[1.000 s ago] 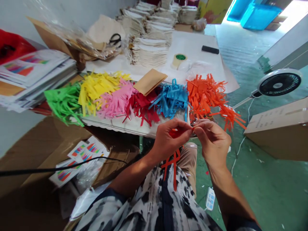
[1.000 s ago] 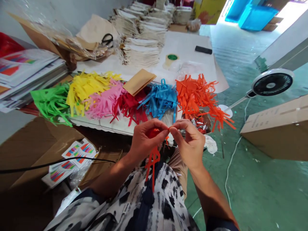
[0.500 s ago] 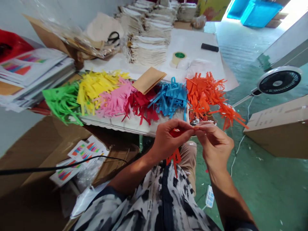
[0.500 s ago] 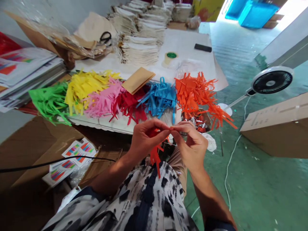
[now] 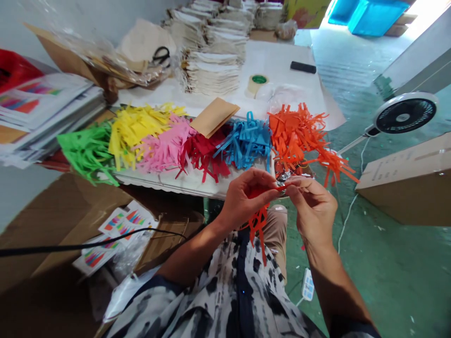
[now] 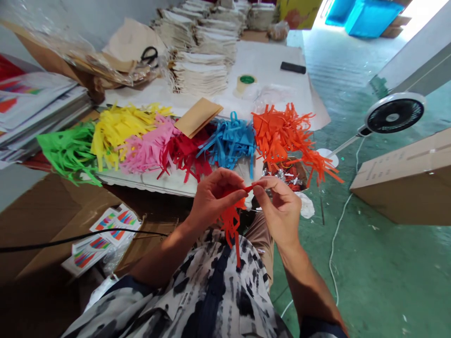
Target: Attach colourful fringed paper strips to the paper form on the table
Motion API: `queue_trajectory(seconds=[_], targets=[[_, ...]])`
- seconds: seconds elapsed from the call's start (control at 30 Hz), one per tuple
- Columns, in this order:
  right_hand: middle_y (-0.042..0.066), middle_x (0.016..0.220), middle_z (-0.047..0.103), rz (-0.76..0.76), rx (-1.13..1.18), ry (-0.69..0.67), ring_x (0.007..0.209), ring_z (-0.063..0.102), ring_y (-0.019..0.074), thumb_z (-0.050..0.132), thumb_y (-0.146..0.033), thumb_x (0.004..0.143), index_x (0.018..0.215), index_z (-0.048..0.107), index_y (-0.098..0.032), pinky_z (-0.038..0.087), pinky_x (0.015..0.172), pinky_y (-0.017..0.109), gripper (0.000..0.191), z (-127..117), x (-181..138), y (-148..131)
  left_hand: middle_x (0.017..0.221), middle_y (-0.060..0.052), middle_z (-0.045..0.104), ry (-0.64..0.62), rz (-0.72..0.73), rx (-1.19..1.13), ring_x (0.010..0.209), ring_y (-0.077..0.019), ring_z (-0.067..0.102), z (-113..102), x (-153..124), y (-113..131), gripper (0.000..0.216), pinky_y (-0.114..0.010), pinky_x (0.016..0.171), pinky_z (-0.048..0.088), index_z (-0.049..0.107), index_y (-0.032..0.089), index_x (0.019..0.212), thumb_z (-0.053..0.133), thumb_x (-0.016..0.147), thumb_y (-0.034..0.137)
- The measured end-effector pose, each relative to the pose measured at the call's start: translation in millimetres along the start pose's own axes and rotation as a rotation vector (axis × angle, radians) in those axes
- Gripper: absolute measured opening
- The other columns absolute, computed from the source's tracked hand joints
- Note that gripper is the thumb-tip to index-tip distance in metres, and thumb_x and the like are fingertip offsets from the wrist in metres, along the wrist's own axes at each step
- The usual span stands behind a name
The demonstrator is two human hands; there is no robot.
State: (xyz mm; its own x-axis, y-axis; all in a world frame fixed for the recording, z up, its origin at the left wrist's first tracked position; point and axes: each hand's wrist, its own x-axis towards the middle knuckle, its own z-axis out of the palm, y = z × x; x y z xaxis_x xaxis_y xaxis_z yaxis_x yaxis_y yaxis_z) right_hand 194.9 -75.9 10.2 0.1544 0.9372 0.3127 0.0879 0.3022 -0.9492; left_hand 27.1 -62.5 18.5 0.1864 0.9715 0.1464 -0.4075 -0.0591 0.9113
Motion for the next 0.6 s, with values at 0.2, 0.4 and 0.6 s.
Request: queue_trajectory(seconds=[0.2, 0.4, 0.6], targets=[[0.0, 0.099, 0.077, 0.004, -0.059, -0.128, 0.096, 0.07, 0.0186, 0.078, -0.031, 0.092, 0.102, 0.08, -0.03, 0.055, 0.089, 0.035, 0.01, -6, -1, 1, 0.087, 0.0, 0.075, 0.067, -0.017, 0.003, 0.081, -0.012, 0.073, 3, 4, -2, 0.035, -0.024, 0.08, 0.062, 0.069, 0.017, 0.091, 0.095, 0.075, 0.033], [-0.001, 0.095, 0.076, -0.093, -0.098, -0.045, 0.092, 0.069, 0.0178, 0.076, -0.026, 0.094, 0.098, 0.08, -0.031, 0.053, 0.089, 0.035, 0.008, -10, 3, 1, 0.095, -0.004, 0.075, -0.057, -0.05, 0.098, 0.086, -0.0126, 0.071, -1, 2, -6, 0.029, -0.024, 0.081, 0.058, 0.072, 0.017, 0.099, 0.086, 0.086, 0.038], [-0.001, 0.091, 0.073, -0.098, -0.116, -0.137, 0.093, 0.065, 0.0172, 0.077, -0.02, 0.092, 0.092, 0.08, -0.029, 0.05, 0.088, 0.033, 0.009, -12, 4, 0, 0.075, 0.002, 0.059, -0.245, -0.105, 0.389, 0.069, -0.0097, 0.051, -3, -1, -8, 0.039, -0.023, 0.063, 0.039, 0.072, 0.015, 0.097, 0.061, 0.103, 0.052]])
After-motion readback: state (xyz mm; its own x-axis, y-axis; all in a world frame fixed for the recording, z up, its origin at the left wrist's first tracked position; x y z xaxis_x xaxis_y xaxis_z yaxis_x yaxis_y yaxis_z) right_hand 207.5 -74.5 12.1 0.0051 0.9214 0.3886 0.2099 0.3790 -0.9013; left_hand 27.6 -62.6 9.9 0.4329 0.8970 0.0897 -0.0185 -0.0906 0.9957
